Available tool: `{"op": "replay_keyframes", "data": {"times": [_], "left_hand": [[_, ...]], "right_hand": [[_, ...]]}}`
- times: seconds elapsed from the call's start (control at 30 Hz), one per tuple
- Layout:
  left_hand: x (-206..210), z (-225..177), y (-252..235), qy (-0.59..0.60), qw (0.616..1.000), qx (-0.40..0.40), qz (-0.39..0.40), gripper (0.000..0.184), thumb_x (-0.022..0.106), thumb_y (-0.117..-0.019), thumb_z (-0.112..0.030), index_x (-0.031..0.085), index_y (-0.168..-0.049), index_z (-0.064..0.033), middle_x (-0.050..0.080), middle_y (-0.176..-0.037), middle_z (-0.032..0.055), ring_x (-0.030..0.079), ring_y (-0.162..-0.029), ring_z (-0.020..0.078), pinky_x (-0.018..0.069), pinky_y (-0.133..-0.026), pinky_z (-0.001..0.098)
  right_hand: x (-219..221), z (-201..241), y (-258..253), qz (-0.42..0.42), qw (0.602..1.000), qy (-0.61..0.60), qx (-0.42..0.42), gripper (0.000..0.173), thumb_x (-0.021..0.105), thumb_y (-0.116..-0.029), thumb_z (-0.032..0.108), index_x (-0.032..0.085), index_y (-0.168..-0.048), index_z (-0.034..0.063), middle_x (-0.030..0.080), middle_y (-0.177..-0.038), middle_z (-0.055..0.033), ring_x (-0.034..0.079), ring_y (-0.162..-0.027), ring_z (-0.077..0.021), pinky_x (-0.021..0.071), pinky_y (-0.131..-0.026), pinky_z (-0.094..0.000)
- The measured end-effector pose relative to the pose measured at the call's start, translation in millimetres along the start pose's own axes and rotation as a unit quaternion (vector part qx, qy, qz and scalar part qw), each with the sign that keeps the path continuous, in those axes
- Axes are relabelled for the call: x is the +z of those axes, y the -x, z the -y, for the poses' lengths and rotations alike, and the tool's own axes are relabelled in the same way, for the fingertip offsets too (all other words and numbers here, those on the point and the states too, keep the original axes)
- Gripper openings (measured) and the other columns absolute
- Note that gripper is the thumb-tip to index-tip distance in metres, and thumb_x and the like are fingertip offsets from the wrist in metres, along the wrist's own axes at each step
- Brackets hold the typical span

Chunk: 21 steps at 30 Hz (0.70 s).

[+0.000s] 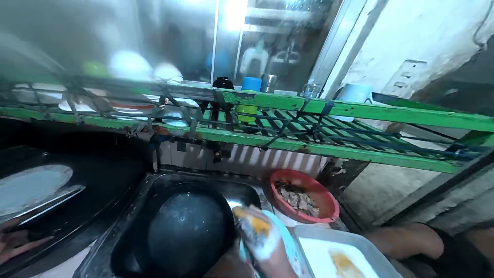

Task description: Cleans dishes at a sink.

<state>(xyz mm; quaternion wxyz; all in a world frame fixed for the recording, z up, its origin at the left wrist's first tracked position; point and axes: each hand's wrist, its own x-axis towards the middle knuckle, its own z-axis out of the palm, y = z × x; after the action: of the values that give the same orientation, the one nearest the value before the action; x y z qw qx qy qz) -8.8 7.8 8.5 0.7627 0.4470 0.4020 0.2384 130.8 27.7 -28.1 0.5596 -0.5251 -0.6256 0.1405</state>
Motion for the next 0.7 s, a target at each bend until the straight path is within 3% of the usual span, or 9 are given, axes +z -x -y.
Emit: {"op": "replay_keyframes", "data": {"times": [0.07, 0.17, 0.27, 0.3, 0.37, 0.47, 0.53, 0.6, 0.7], "left_hand": [[4, 0, 3, 0.028, 0.998, 0.004, -0.061, 0.073, 0.053, -0.0844, 0.017, 0.026, -0.150, 0.0023, 0.059, -0.106, 0.0092, 0.063, -0.084, 0.0082, 0.0548, -0.072, 0.0260], [5, 19, -6, 0.148, 0.980, 0.077, -0.109, 0.054, 0.050, -0.0958, 0.003, 0.034, -0.148, 0.0011, 0.066, -0.101, 0.0075, 0.069, -0.084, 0.0112, 0.0595, -0.076, 0.0313], [-1, 24, -22, 0.209, 0.955, 0.139, -0.160, 0.041, 0.042, -0.1082, -0.019, 0.042, -0.145, -0.0009, 0.069, -0.097, 0.0064, 0.070, -0.084, 0.0125, 0.0613, -0.077, 0.0336], [-9, 23, -29, 0.219, 0.945, 0.165, -0.178, 0.042, 0.040, -0.1083, -0.024, 0.043, -0.144, -0.0013, 0.070, -0.099, 0.0071, 0.070, -0.085, 0.0131, 0.0613, -0.077, 0.0340], [-34, 15, -37, 0.248, 0.925, 0.211, -0.197, 0.046, 0.036, -0.1096, -0.030, 0.043, -0.146, -0.0022, 0.069, -0.109, 0.0115, 0.069, -0.094, 0.0174, 0.0599, -0.082, 0.0382], [-57, 6, -23, 0.263, 0.912, 0.244, -0.198, 0.043, 0.028, -0.1103, -0.029, 0.044, -0.143, -0.0050, 0.072, -0.107, 0.0103, 0.072, -0.094, 0.0178, 0.0625, -0.081, 0.0387], [-55, 13, -12, 0.254, 0.923, 0.219, -0.191, 0.038, 0.030, -0.1097, -0.027, 0.046, -0.137, -0.0047, 0.073, -0.099, 0.0068, 0.073, -0.088, 0.0154, 0.0632, -0.077, 0.0369], [-39, 23, -10, 0.244, 0.937, 0.177, -0.176, 0.034, 0.031, -0.1115, -0.024, 0.050, -0.132, -0.0043, 0.073, -0.094, 0.0045, 0.073, -0.085, 0.0135, 0.0630, -0.077, 0.0357], [-29, 32, -22, 0.292, 0.931, 0.174, -0.131, 0.039, 0.027, -0.1123, -0.028, 0.056, -0.124, -0.0050, 0.075, -0.093, 0.0061, 0.074, -0.085, 0.0154, 0.0637, -0.077, 0.0368]], "right_hand": [[-10, -39, -17, -0.038, 0.991, 0.114, 0.055, 0.043, 0.071, -0.0900, 0.017, 0.067, -0.125, -0.0074, 0.071, -0.122, -0.0210, 0.069, -0.114, -0.0276, 0.0532, -0.104, -0.0427], [-17, -66, -29, -0.054, 0.969, 0.214, 0.113, 0.051, 0.068, -0.0943, 0.022, 0.060, -0.135, -0.0086, 0.066, -0.133, -0.0245, 0.065, -0.124, -0.0368, 0.0484, -0.108, -0.0513], [16, -32, 5, -0.011, 0.993, 0.105, 0.058, 0.050, 0.071, -0.0901, 0.020, 0.063, -0.129, -0.0089, 0.069, -0.125, -0.0214, 0.067, -0.118, -0.0285, 0.0527, -0.105, -0.0444], [26, -23, 19, 0.036, 0.997, 0.058, 0.021, 0.047, 0.071, -0.0911, 0.019, 0.064, -0.129, -0.0082, 0.069, -0.128, -0.0209, 0.065, -0.123, -0.0277, 0.0496, -0.110, -0.0444], [29, -22, 33, 0.114, 0.991, 0.033, -0.066, 0.040, 0.071, -0.0886, 0.014, 0.069, -0.123, -0.0064, 0.066, -0.134, -0.0230, 0.059, -0.133, -0.0345, 0.0406, -0.117, -0.0539], [5, -57, 21, 0.079, 0.978, 0.180, -0.067, 0.032, 0.073, -0.0858, 0.025, 0.077, -0.112, 0.0071, 0.073, -0.119, -0.0154, 0.067, -0.115, -0.0340, 0.0516, -0.102, -0.0558], [-9, -71, -5, 0.029, 0.964, 0.263, -0.031, 0.033, 0.072, -0.0863, 0.029, 0.077, -0.110, 0.0072, 0.074, -0.107, -0.0170, 0.070, -0.105, -0.0379, 0.0547, -0.094, -0.0586], [-7, -68, -24, -0.008, 0.956, 0.289, -0.040, 0.035, 0.071, -0.0867, 0.028, 0.076, -0.113, 0.0046, 0.073, -0.107, -0.0197, 0.069, -0.105, -0.0409, 0.0545, -0.094, -0.0587], [25, -33, -13, 0.026, 0.970, 0.231, -0.066, 0.032, 0.071, -0.0865, 0.029, 0.076, -0.111, 0.0092, 0.076, -0.104, -0.0126, 0.072, -0.100, -0.0336, 0.0570, -0.088, -0.0561]]}}
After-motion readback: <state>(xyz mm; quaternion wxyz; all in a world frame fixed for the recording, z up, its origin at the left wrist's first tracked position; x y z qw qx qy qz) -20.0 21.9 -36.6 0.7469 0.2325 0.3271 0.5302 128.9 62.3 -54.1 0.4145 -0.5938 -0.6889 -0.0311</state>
